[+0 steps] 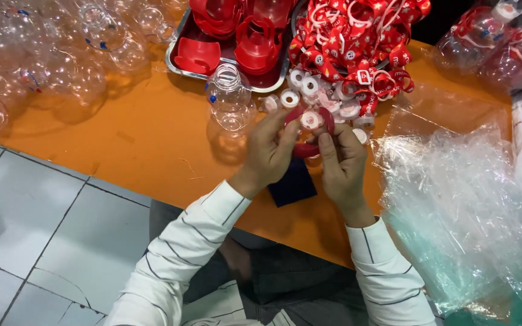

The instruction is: Cleaning a red plastic component with a cloth and then inspecting and organizing red lanyards on a workspace.

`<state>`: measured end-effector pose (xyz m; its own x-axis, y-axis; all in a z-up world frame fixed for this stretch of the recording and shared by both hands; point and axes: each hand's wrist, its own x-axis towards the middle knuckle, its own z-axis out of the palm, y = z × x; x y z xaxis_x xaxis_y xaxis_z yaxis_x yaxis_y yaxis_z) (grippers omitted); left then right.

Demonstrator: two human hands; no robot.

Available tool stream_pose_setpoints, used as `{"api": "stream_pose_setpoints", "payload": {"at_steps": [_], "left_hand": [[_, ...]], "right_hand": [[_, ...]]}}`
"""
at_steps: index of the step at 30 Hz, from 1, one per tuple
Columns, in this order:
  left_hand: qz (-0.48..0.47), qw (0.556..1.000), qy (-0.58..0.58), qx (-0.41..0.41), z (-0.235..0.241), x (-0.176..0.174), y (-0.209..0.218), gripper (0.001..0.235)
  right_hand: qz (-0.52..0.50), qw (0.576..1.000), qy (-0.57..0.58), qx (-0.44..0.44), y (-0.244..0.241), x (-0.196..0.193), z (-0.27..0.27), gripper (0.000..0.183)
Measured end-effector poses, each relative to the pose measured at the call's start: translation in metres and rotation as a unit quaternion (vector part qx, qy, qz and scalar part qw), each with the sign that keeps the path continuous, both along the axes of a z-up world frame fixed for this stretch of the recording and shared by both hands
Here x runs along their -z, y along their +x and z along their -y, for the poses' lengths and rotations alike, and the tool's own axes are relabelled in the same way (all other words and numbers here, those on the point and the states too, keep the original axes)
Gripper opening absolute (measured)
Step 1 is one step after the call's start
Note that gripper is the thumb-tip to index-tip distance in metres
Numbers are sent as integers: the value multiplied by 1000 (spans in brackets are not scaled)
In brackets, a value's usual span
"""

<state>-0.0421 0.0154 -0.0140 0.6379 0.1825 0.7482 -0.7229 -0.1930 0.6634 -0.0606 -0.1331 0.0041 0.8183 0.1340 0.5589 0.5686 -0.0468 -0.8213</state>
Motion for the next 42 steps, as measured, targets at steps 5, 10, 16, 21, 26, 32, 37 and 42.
{"api": "stream_pose_setpoints", "payload": {"at_steps": [5, 10, 16, 21, 26, 32, 37, 42], "left_hand": [[45, 984, -44, -168, -41, -6, -21, 30], [-63, 959, 69, -267, -82, 9, -9, 81], [-191, 969, 46, -153, -85, 12, 11, 65], [-174, 973, -109, 102, -84, 33, 11, 49], [-169, 932, -201, 252, -84, 56, 18, 51], [-195, 955, -72, 212, -77, 45, 0, 69], [-152, 961, -77, 218, -80, 61, 1, 63], [-154, 941, -115, 279, -68, 57, -13, 55]], "right_hand": [[-7, 1000, 4, -24, 5, 5, 7, 25], [-17, 998, 21, -48, 3, 9, -2, 28], [-25, 996, 20, -85, 4, 18, -16, 29], [-6, 998, -17, -65, 2, 0, -42, 30], [7, 999, -39, -17, 3, 6, -54, 34], [-5, 996, -76, 37, 4, 12, -51, 32], [-12, 995, -82, 51, 9, 12, -49, 33], [-30, 999, -32, 28, 26, 19, -36, 11]]}}
